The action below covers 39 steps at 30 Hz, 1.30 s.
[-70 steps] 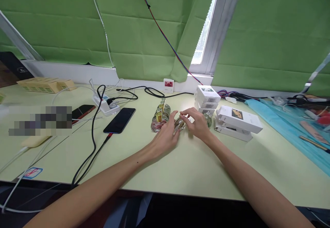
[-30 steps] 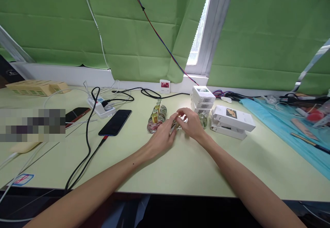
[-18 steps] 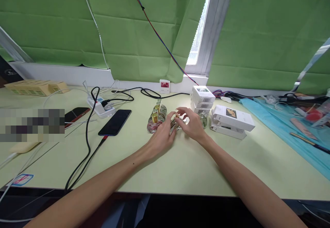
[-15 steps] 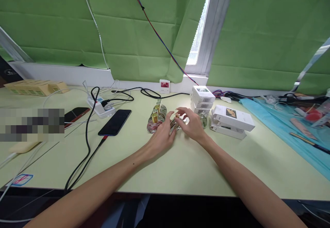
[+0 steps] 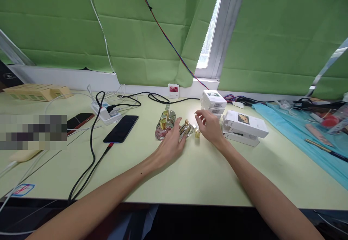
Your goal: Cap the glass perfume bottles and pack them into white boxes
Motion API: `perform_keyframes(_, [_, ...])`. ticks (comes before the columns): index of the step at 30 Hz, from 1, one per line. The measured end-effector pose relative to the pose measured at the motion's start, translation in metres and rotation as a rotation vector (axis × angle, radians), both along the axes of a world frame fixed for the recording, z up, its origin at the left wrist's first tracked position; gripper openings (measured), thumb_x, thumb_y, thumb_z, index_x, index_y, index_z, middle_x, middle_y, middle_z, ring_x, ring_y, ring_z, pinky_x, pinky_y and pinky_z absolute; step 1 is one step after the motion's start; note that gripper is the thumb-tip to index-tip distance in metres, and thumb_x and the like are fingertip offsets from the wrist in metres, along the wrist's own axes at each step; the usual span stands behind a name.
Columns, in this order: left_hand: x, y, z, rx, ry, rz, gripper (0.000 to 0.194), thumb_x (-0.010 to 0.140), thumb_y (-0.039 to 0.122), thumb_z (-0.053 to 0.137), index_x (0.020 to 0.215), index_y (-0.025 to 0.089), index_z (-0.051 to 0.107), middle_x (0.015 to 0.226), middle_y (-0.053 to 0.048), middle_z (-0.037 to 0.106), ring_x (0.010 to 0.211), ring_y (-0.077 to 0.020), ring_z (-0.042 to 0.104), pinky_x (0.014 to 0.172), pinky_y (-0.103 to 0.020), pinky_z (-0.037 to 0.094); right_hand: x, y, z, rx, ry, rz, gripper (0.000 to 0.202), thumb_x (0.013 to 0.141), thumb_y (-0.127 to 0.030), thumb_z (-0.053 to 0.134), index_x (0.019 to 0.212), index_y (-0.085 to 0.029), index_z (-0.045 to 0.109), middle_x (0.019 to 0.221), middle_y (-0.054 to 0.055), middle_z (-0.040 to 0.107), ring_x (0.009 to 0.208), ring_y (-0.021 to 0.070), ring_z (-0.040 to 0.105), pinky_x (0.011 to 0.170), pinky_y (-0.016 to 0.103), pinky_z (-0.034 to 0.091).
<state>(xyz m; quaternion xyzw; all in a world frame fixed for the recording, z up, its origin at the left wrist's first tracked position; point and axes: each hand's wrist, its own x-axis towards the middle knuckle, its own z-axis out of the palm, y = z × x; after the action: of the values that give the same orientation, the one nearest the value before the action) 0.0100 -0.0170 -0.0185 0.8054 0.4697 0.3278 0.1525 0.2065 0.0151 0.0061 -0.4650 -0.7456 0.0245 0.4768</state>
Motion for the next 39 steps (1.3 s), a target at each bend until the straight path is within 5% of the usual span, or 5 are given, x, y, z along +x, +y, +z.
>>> perform_keyframes(13, [0.001,-0.004,0.009,0.028,0.008,-0.042,0.028,0.098,0.024,0.049,0.125,0.018,0.054,0.096,-0.009,0.068,0.083,-0.0245,0.066,0.074,-0.033,0.048,0.003,-0.011,0.009,-0.301,-0.419,-0.188,0.013,0.096,-0.023,0.057,0.085,-0.019,0.061,0.088,0.01,0.069,0.079,0.0228,0.063,0.067,0.031,0.04])
perform_keyframes(30, [0.0,-0.003,0.009,0.02,-0.016,-0.061,0.03,0.098,0.023,0.05,0.127,0.019,0.055,0.102,-0.01,0.069,0.09,-0.0254,0.066,0.075,-0.033,0.048,-0.001,-0.014,0.001,-0.41,-0.509,-0.145,0.016,0.085,-0.023,0.072,0.078,-0.021,0.057,0.085,0.008,0.067,0.082,0.0239,0.063,0.062,0.028,0.036])
perform_keyframes(39, [-0.001,-0.003,0.01,0.017,0.012,-0.033,0.025,0.098,0.026,0.05,0.12,0.018,0.056,0.087,-0.006,0.066,0.076,-0.023,0.064,0.068,-0.031,0.044,0.0,-0.012,-0.003,-0.377,-0.509,-0.142,0.011,0.086,-0.011,0.061,0.08,-0.021,0.058,0.084,0.008,0.064,0.078,0.0225,0.06,0.061,0.028,0.036])
